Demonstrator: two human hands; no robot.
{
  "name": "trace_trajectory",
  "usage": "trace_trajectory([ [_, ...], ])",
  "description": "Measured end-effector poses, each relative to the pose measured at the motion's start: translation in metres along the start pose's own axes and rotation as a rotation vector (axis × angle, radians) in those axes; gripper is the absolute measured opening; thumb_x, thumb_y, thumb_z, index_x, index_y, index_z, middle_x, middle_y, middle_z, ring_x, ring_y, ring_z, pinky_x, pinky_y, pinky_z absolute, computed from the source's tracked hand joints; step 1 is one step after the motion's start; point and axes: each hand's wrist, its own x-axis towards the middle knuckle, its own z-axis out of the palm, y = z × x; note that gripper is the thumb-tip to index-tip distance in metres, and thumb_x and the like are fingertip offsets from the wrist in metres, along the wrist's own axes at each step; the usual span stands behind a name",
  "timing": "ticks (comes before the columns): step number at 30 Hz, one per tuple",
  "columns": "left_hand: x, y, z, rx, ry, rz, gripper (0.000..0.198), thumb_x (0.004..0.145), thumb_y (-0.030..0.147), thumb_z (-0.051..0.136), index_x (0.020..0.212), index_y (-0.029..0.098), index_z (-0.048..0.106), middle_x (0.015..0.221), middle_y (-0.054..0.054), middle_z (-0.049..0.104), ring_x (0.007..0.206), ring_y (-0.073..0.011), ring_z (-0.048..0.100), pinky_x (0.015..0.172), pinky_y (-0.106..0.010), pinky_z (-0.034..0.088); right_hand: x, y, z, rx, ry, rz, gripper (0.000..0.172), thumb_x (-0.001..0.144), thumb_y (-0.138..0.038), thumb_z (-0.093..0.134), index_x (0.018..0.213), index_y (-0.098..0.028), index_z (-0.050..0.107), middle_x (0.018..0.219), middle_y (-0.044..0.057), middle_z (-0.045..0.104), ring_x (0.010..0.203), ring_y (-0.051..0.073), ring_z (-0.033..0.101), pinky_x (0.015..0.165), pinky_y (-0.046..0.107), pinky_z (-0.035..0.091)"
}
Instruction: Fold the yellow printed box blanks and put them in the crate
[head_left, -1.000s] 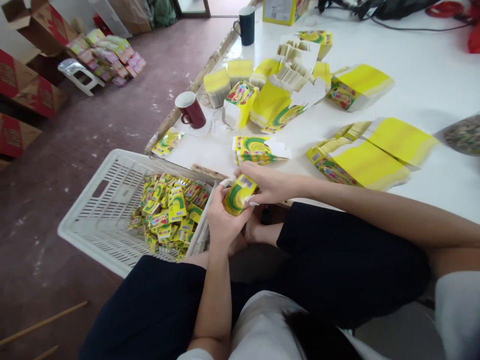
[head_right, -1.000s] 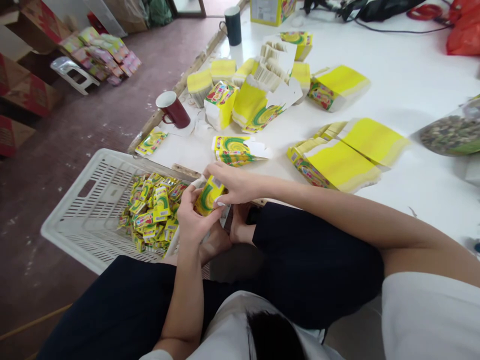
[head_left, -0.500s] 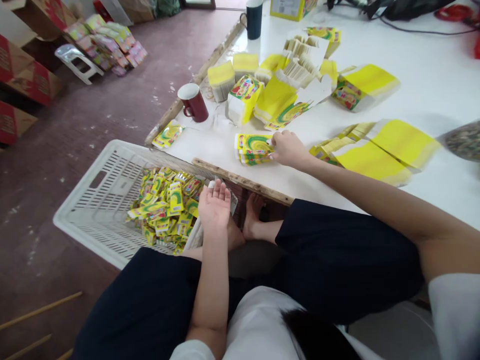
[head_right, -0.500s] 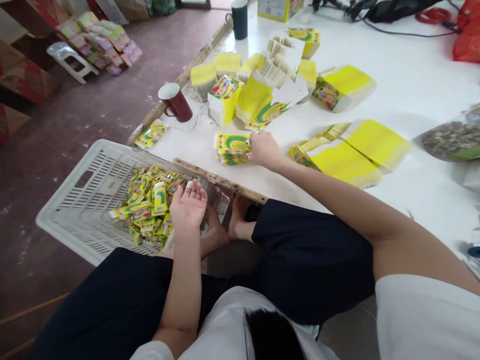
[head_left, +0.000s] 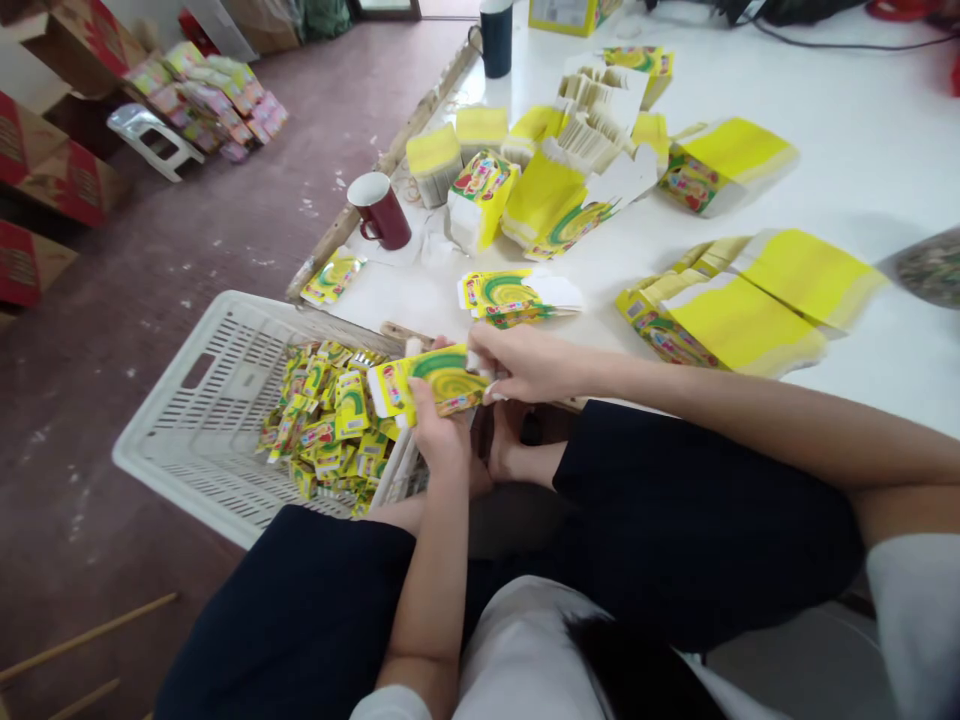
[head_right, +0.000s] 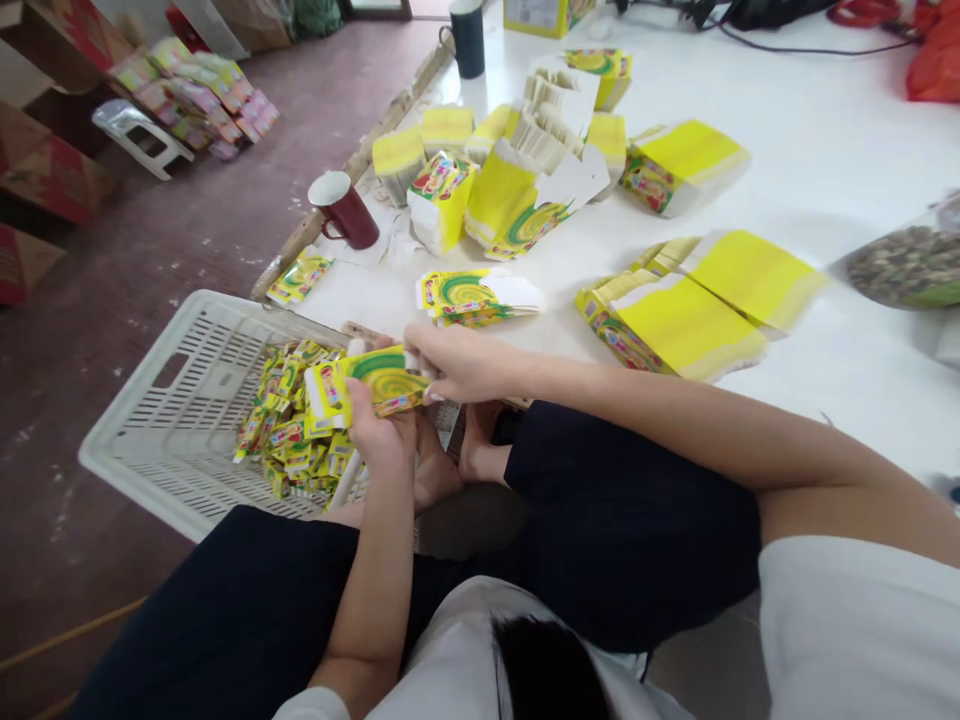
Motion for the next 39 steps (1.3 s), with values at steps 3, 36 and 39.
trace_trajectory([
  [3,-0.005,0.006,0.001,0.033,0.069,0.139,0.057,0.092,0.068,0.054,0.125,0.024,0.068,0.134,-0.010,0.068,0.140,-0.0287,0.055,0.111,-0.039,0.053,0.000,-0.013,0.016,0.127,0.074,-0.108,0.033,0.075,-0.015,0.070,0.093,-0.023,0.043,0.081,-0.003,0.053,0.070,0.014,0.049,0.064,0.026,0.036],
  [36,0.004,0.023,-0.029,0.714,-0.460,0.224,0.072,0.071,0.048,0.088,0.127,0.020,0.054,0.125,-0.012,0.065,0.125,-0.0319,0.063,0.108,-0.045,0.051,-0.005,-0.005,-0.004,-0.461,0.182,-0.479,0.034,0.104,-0.026,0.044,0.135,-0.028,0.058,0.142,0.008,0.055,0.143,0.028,0.038,0.125,0.057,0.021],
  [39,-0.007,0.009,-0.022,0.693,-0.272,0.272,0.078,0.071,0.043,0.087,0.133,0.021,0.044,0.123,-0.011,0.063,0.117,-0.0290,0.066,0.100,-0.043,0.055,-0.003,0.000,0.001,-0.098,0.301,-0.278,0.079,0.091,-0.050,0.065,0.156,-0.017,0.034,0.159,0.019,0.037,0.151,0.039,0.028,0.122,0.064,0.026],
])
